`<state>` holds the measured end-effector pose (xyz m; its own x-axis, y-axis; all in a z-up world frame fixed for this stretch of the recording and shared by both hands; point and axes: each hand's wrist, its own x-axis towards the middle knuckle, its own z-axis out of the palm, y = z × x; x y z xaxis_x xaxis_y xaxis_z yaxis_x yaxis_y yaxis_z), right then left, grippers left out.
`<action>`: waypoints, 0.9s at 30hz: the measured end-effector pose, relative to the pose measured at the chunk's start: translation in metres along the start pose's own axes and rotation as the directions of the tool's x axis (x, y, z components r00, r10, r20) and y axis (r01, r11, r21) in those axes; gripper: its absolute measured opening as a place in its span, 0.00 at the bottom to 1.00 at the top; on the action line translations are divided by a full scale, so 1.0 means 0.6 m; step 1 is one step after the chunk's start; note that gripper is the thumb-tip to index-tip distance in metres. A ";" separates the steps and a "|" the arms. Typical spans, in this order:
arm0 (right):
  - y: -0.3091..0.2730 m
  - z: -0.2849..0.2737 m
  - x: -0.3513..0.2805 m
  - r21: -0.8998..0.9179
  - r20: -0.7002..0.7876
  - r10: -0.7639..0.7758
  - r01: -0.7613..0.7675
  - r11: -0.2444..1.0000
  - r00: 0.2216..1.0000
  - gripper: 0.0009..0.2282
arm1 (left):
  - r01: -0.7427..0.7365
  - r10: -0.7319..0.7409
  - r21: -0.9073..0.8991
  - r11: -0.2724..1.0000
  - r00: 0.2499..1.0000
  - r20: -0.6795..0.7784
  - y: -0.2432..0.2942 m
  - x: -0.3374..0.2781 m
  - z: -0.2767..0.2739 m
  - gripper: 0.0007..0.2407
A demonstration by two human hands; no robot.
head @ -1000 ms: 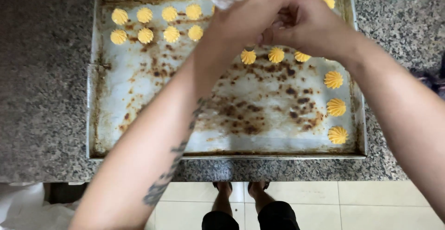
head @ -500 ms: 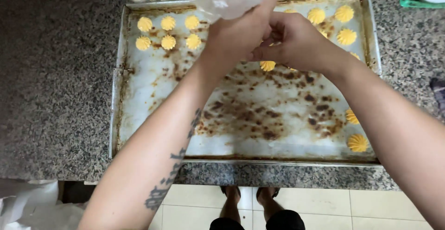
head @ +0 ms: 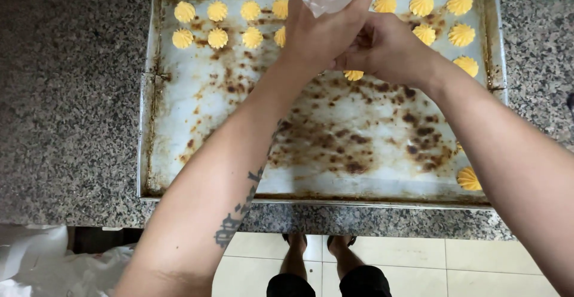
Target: Piping cookie dough onto a baking tray and refilling a piping bag using a scraper.
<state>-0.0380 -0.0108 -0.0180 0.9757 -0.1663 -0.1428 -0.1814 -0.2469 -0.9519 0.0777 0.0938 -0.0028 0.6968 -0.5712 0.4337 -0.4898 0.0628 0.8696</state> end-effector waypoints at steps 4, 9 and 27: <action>-0.009 0.002 -0.003 -0.058 -0.006 0.011 -0.012 0.998 1.000 0.15 | -0.025 0.022 0.093 0.995 0.999 0.033 -0.012 0.001 0.004 0.14; -0.008 -0.003 -0.001 -0.007 0.036 -0.034 0.035 0.999 0.999 0.15 | -0.005 -0.002 0.181 0.983 0.999 0.043 0.001 0.008 0.004 0.13; -0.036 -0.001 -0.006 -0.105 0.018 -0.010 0.012 0.994 1.000 0.15 | 0.149 -0.151 0.153 0.977 0.989 0.000 0.014 0.007 0.002 0.14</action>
<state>-0.0375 -0.0053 0.0031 0.9796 -0.1461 -0.1381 -0.1816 -0.3478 -0.9198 0.0760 0.0912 0.0062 0.7625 -0.5744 0.2977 -0.4550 -0.1490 0.8779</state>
